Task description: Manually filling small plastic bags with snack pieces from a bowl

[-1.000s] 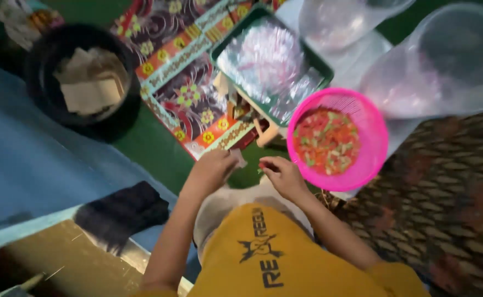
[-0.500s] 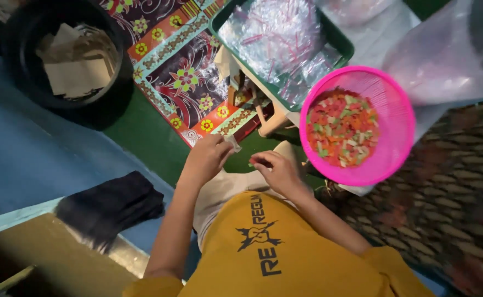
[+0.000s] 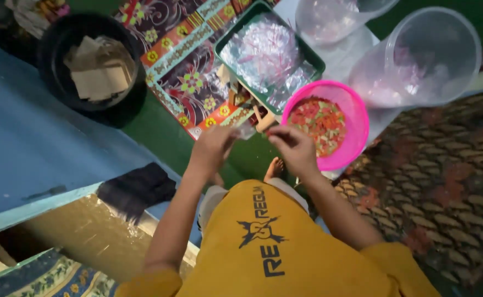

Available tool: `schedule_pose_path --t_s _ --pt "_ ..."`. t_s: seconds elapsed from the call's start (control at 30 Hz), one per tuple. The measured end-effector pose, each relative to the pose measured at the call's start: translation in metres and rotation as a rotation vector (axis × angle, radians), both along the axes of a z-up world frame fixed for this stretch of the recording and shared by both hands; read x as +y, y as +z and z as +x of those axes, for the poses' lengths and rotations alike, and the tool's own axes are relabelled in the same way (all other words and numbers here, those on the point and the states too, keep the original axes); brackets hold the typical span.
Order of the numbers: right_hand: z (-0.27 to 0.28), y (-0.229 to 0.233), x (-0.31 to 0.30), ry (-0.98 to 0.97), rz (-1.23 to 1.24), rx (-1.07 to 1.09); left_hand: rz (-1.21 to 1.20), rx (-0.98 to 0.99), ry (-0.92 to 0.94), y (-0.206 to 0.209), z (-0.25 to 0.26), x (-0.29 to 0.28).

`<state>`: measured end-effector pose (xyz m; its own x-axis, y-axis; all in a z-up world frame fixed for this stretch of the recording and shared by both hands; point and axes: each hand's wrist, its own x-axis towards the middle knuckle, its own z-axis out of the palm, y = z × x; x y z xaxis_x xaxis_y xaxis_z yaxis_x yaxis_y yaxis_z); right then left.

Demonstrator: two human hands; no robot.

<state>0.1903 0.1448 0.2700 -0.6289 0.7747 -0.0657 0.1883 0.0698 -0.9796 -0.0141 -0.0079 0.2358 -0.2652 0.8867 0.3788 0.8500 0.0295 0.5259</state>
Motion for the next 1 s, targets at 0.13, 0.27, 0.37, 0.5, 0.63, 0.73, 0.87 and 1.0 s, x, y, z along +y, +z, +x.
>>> schedule_pose_path --t_s 0.13,0.27,0.37,0.5,0.63,0.73,0.87,1.0 --pt "-0.01 0.029 0.023 -0.059 0.125 0.06 0.003 0.021 0.062 0.007 0.004 0.033" --pt "-0.017 0.038 0.038 -0.042 0.241 0.153 0.084 0.101 0.017 0.023 0.008 0.065" --pt "-0.016 0.059 0.047 0.014 0.271 0.129 0.022 0.015 0.006 0.045 0.019 0.085" --pt "-0.013 0.069 0.054 0.105 0.414 0.024 -0.088 -0.087 0.0 0.053 0.034 0.102" --pt "-0.009 0.063 0.064 0.115 0.464 0.008 -0.13 -0.065 0.035 0.047 0.045 0.118" --pt "-0.005 0.062 0.066 0.111 0.521 -0.042 -0.071 -0.024 -0.058 0.046 0.046 0.124" --pt "0.0 0.061 0.069 0.074 0.513 -0.034 -0.088 -0.009 -0.077 0.044 0.05 0.133" --pt "0.009 0.047 0.071 0.043 0.489 -0.022 0.022 0.085 -0.146 0.042 0.051 0.138"
